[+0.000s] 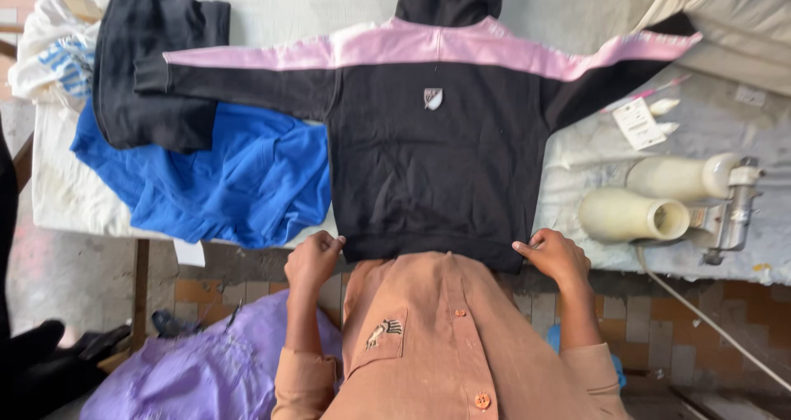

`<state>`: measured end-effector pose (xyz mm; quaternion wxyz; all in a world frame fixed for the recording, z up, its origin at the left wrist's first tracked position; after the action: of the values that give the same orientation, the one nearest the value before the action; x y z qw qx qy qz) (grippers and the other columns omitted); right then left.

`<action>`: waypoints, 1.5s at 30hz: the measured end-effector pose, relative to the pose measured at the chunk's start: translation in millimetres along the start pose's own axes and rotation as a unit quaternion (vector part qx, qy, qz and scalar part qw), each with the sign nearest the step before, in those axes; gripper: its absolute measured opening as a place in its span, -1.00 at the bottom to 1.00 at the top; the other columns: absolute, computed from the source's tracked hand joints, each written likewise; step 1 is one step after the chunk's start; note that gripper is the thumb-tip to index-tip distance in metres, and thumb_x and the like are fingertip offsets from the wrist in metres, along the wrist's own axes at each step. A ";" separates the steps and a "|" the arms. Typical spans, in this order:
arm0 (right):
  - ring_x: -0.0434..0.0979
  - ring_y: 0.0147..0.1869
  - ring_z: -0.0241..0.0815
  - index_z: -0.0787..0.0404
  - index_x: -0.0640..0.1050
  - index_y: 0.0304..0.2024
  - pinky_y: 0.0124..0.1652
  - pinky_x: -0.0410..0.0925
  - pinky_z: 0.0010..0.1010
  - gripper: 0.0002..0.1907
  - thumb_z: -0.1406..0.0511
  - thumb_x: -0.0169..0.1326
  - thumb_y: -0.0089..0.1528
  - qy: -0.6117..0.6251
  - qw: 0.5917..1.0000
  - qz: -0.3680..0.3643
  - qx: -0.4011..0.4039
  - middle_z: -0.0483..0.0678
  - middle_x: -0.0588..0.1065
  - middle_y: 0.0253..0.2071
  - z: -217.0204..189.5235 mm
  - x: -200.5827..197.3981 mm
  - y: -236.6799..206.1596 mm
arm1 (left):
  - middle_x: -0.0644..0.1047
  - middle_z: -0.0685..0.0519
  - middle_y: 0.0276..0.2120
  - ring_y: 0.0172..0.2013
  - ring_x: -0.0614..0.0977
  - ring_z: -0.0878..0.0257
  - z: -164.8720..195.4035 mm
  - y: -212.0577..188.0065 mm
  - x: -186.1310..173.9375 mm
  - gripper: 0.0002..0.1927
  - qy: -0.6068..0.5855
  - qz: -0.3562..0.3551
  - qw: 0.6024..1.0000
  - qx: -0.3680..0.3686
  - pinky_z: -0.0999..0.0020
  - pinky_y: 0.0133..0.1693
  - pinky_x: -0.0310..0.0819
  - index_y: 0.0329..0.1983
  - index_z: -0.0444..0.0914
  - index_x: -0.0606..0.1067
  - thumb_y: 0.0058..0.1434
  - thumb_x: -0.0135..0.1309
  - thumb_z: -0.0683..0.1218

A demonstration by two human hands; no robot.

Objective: The person unfolds a black hoodie on the work table, smooths it flat, and sets it aside. They then lay out black pants, rub a small white stick along the fabric, and finally fold a blue garment on the table.

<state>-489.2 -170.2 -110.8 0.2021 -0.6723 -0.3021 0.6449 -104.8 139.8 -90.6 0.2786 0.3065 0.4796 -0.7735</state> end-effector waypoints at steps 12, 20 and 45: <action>0.60 -0.08 -0.07 0.08 0.54 0.09 -0.17 0.53 -0.22 -0.43 0.06 0.31 0.07 0.863 0.489 0.126 0.009 -0.04 0.57 -0.02 -85.4 -210.4 164.5 | 0.20 -0.39 0.17 0.05 0.49 -0.12 53.7 227.9 -182.9 0.02 -0.422 0.383 0.819 -0.062 0.05 0.06 0.49 0.37 -0.23 -0.08 0.24 0.35 0.27; 0.61 0.30 0.17 0.18 0.48 0.24 0.22 0.47 0.13 -0.42 0.35 0.26 0.15 0.908 0.402 0.032 -0.110 0.11 0.54 0.23 -122.7 -235.7 175.0 | 0.31 -0.12 -0.14 -0.24 0.45 0.07 93.6 274.7 -151.2 -0.20 -0.749 0.327 0.575 -0.042 0.20 -0.24 0.43 0.39 -0.21 0.08 0.14 0.17 -0.09; 0.44 0.32 0.04 0.44 0.14 0.47 0.30 0.40 -0.18 -0.40 0.28 0.04 0.52 0.509 0.568 0.635 -0.125 0.24 0.32 0.31 -74.1 -199.3 151.7 | 0.56 -0.05 0.03 0.07 0.49 -0.07 243.8 149.5 -74.2 -0.39 0.002 0.160 0.857 0.490 -0.05 0.03 0.35 0.18 -0.03 0.51 -0.01 0.34 -0.01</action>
<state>-391.0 -406.0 -56.2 -0.2253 -0.9268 0.2777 0.1149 1.9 -130.0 -35.2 0.2114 0.4775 -0.0166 -0.8526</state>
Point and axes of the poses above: each hand's wrist, its own y-axis towards the middle knuckle, its own x-axis out of the palm, z = x × y, the point moved 4 cm from there along y, towards the middle knuckle
